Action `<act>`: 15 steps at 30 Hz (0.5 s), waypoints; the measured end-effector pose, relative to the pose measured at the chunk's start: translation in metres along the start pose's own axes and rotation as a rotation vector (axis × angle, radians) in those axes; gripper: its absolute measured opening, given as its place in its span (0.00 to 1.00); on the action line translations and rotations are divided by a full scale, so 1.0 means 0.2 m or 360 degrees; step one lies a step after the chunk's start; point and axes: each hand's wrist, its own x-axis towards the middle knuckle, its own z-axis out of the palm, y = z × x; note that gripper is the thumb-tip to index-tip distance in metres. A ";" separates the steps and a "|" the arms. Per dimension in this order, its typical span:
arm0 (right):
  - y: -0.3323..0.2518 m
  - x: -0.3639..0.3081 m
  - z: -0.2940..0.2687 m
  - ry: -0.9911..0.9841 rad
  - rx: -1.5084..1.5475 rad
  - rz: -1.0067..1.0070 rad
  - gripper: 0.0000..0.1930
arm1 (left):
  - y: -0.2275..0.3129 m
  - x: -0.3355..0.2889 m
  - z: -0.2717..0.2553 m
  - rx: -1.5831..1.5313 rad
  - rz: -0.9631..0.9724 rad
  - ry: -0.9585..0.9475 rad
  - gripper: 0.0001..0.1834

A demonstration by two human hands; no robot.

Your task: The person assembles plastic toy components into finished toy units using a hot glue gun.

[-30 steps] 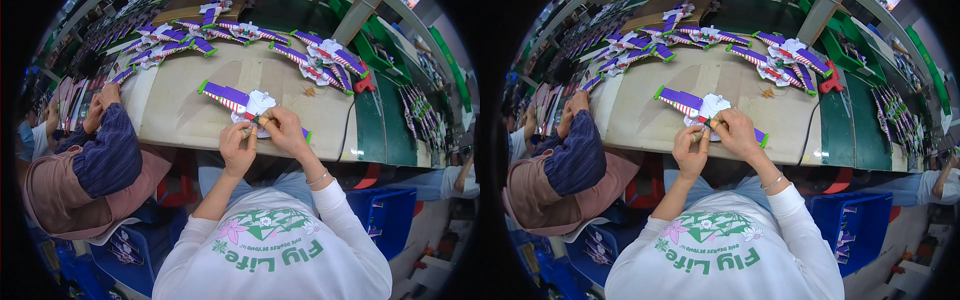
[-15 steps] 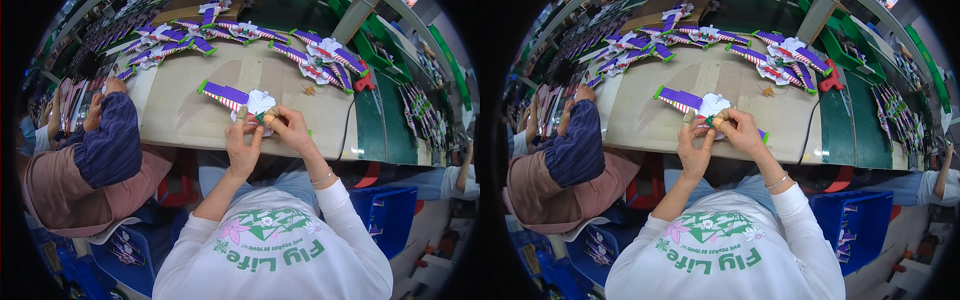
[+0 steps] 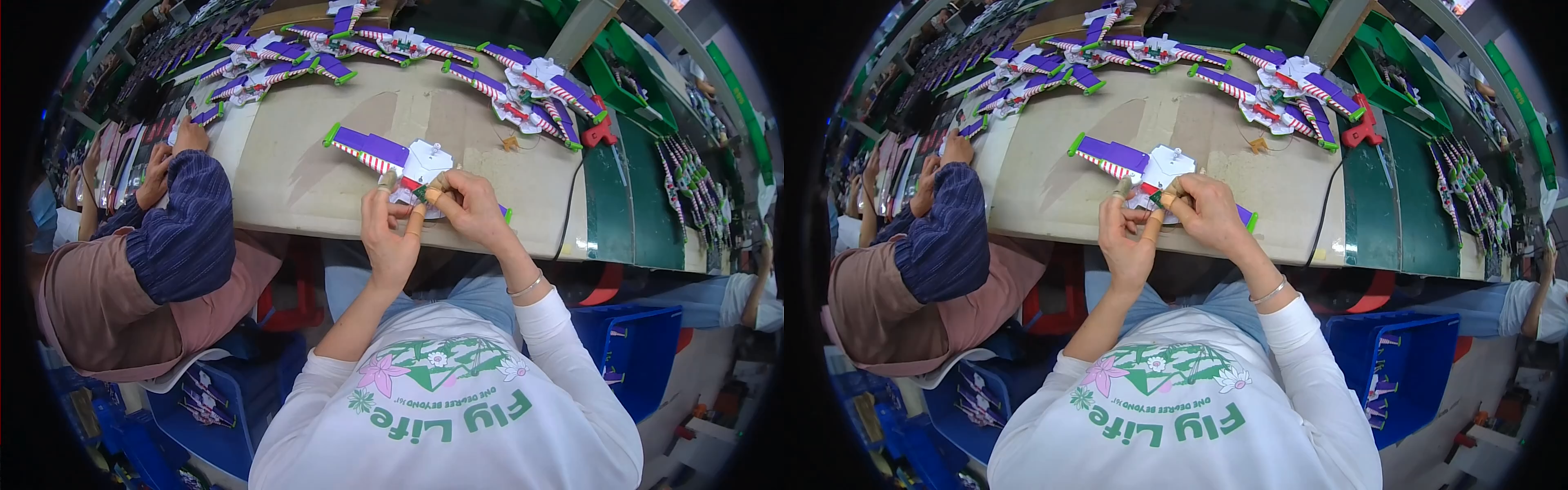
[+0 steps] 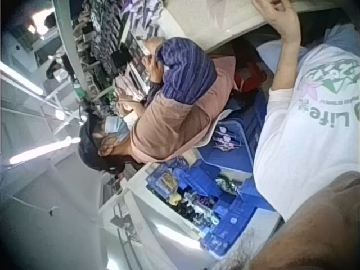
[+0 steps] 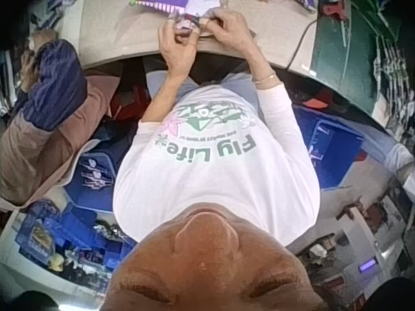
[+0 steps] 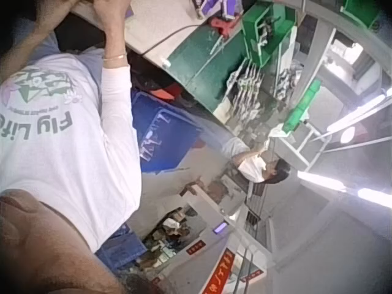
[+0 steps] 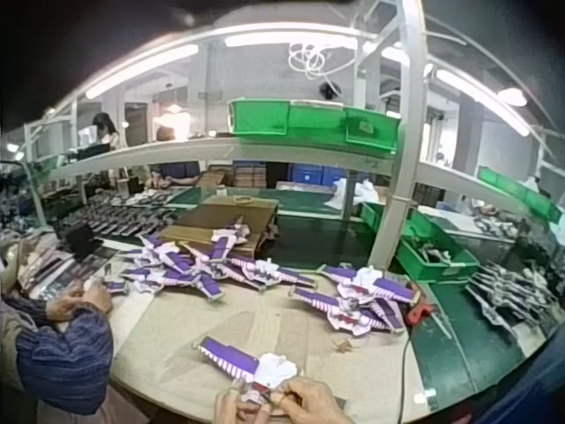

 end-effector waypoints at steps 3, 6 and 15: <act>0.01 0.01 0.01 0.0026 -0.0051 -0.0083 0.08 | -0.01 0.00 0.02 0.0103 0.0253 0.0053 0.26; 0.01 0.01 -0.03 -0.0055 -0.0032 -0.0015 0.08 | 0.00 0.02 0.01 0.0021 0.0133 0.0000 0.22; -0.04 0.05 -0.02 -0.0056 -0.0505 -0.0306 0.10 | -0.06 -0.01 0.04 -0.0016 0.0317 0.0190 0.12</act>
